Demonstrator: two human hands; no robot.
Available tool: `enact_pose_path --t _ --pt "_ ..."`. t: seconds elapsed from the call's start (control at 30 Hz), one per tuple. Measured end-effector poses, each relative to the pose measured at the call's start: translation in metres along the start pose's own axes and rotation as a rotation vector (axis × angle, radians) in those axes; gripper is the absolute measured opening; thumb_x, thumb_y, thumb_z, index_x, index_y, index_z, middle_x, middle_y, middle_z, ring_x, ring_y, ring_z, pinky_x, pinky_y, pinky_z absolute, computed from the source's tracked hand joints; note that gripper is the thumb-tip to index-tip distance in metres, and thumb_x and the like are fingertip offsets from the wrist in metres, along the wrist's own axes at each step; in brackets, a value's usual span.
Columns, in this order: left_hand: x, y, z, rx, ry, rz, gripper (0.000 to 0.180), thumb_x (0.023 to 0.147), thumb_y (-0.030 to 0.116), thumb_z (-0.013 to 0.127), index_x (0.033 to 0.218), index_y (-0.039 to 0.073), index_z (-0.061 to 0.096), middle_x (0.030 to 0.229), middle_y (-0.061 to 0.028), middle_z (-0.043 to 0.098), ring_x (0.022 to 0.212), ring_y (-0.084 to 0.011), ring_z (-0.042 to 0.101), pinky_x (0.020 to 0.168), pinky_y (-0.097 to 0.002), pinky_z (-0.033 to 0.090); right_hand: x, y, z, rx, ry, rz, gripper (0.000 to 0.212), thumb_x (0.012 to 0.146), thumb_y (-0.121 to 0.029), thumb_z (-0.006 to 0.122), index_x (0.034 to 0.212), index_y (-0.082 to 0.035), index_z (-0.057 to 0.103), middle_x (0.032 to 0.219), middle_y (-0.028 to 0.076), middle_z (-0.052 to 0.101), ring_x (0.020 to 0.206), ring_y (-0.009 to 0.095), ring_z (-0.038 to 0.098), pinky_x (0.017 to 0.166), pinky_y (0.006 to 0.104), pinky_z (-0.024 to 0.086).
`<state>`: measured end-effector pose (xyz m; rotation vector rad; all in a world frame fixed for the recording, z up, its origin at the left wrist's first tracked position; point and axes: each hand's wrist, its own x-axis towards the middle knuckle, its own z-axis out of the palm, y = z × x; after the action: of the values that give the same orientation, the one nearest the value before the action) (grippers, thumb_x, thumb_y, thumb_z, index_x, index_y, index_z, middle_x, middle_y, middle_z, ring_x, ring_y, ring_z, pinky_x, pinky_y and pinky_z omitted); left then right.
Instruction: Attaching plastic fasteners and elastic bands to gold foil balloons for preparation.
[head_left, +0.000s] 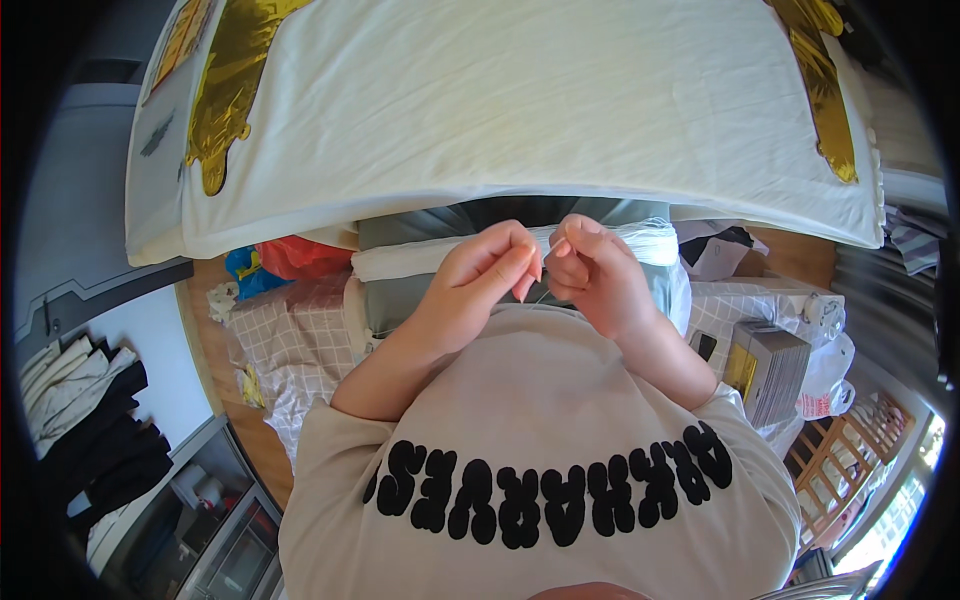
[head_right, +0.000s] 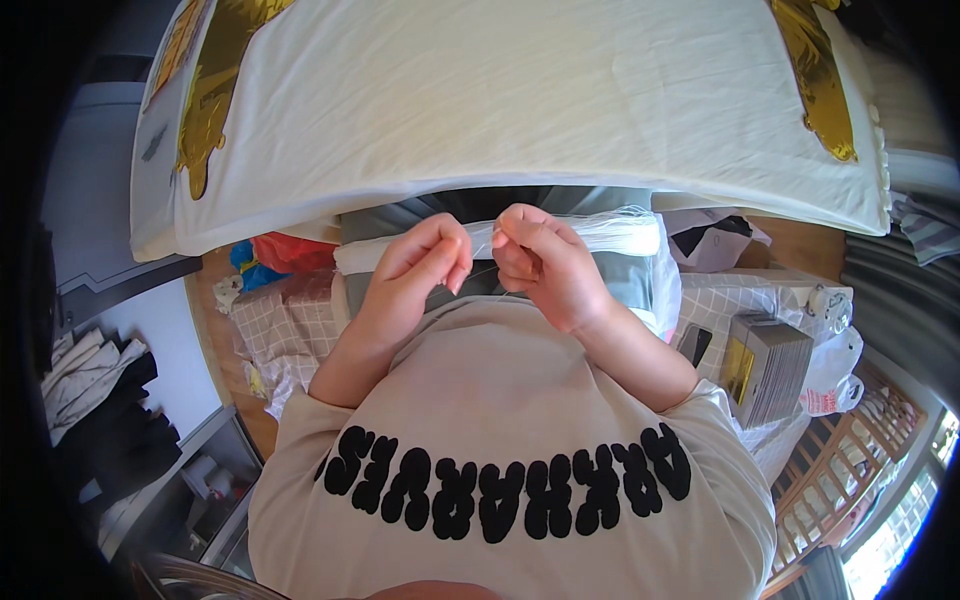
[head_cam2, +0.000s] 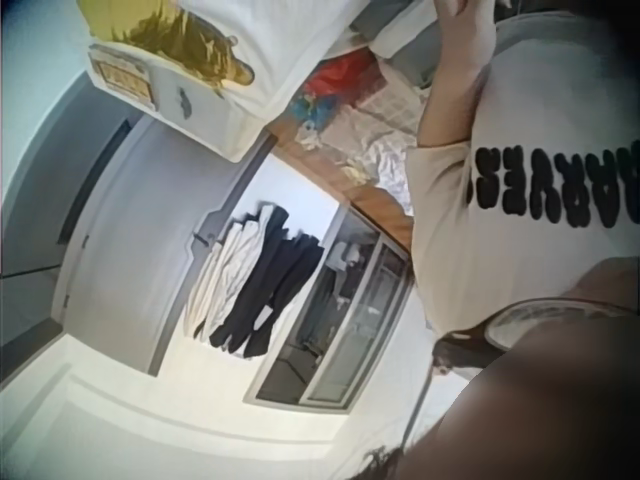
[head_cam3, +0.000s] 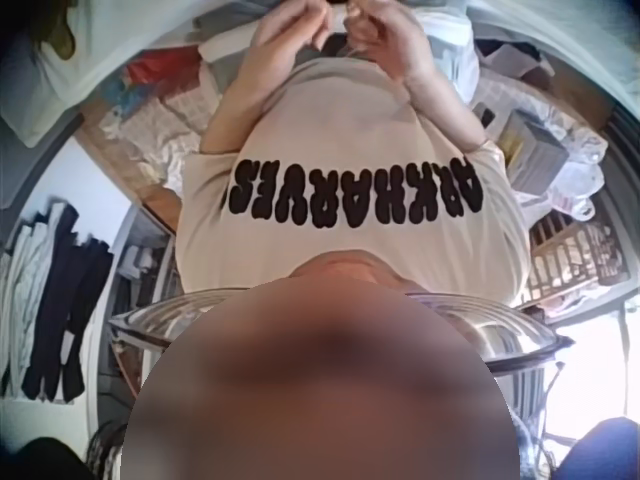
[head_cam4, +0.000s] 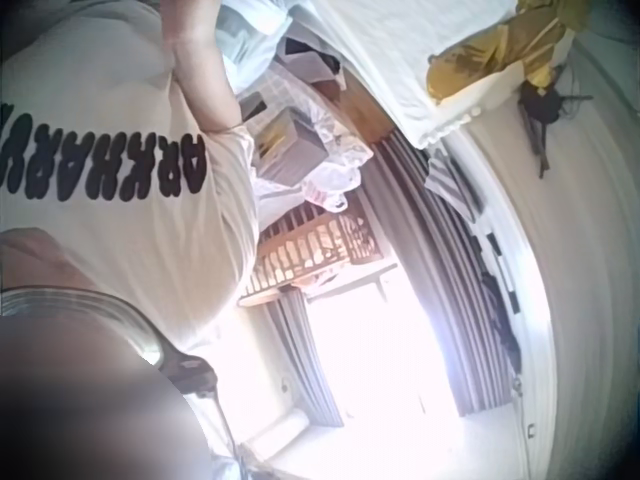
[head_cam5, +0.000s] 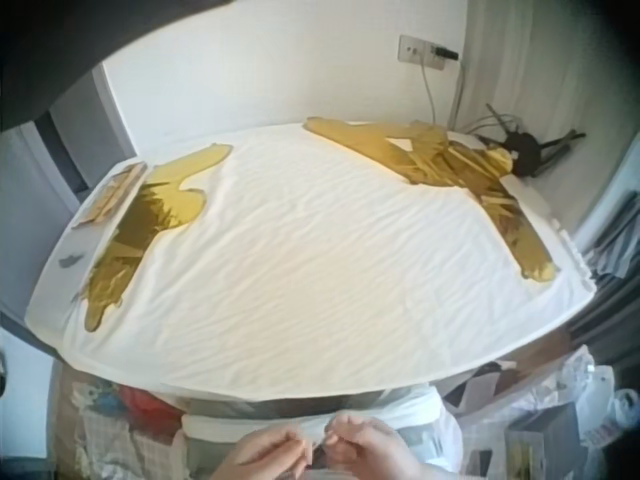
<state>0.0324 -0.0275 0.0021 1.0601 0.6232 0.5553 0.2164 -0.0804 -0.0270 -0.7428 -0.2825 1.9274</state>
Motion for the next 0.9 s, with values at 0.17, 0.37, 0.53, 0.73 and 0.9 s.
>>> enact_pose_path --t 0.17,0.37,0.53,0.73,0.9 --pt "-0.004 -0.021 -0.001 0.062 0.099 -0.088 0.015 0.093 0.010 0.054 0.085 0.000 0.062 0.080 -0.0043 0.063 0.069 -0.0083 0.055 0.063 -0.0214 0.042 -0.009 -0.003 0.012 -0.288 0.042 -0.128 0.020 0.098 -0.024 0.051 0.088 -0.007 0.056 0.062 -0.003 0.042 0.054 0.007 0.032 0.051 0.0229 0.027" --pt "-0.010 -0.040 0.002 -0.020 0.231 -0.008 0.021 0.093 0.014 0.059 0.101 -0.004 0.068 0.095 -0.0116 0.070 0.078 -0.0083 0.061 0.068 -0.0219 0.046 -0.017 0.003 0.027 -1.184 0.027 -0.651 0.009 0.086 -0.008 0.067 0.088 -0.004 0.060 0.071 0.004 0.057 0.058 0.014 0.052 0.054 0.0261 0.041" --pt "-0.015 -0.036 0.005 -0.270 0.319 -0.119 0.026 0.095 0.017 0.057 0.106 -0.004 0.067 0.100 -0.0131 0.069 0.087 -0.0124 0.063 0.075 -0.0243 0.048 -0.004 0.014 0.016 -1.476 -0.103 -0.965 0.014 0.077 0.001 0.069 0.088 -0.004 0.062 0.067 0.008 0.059 0.055 0.022 0.055 0.049 0.0289 0.042" --pt "-0.022 -0.033 0.009 -0.379 0.424 -0.080 0.026 0.097 0.022 0.053 0.092 0.000 0.065 0.086 -0.0086 0.065 0.071 -0.0105 0.054 0.066 -0.0244 0.042 -0.004 0.001 0.004 -0.900 -0.111 -0.275 0.009 0.088 -0.009 0.066 0.091 0.000 0.066 0.076 0.002 0.065 0.069 0.004 0.057 0.058 0.0240 0.045" --pt "-0.029 -0.039 -0.010 -0.045 0.138 0.124 0.035 0.097 0.034 0.046 0.077 0.006 0.048 0.070 -0.0018 0.046 0.063 -0.0135 0.042 0.058 -0.0282 0.033 0.009 -0.005 -0.009 -0.604 -0.303 0.015 0.013 0.093 -0.011 0.060 0.094 0.001 0.066 0.089 0.002 0.066 0.086 0.006 0.057 0.077 0.0230 0.047"
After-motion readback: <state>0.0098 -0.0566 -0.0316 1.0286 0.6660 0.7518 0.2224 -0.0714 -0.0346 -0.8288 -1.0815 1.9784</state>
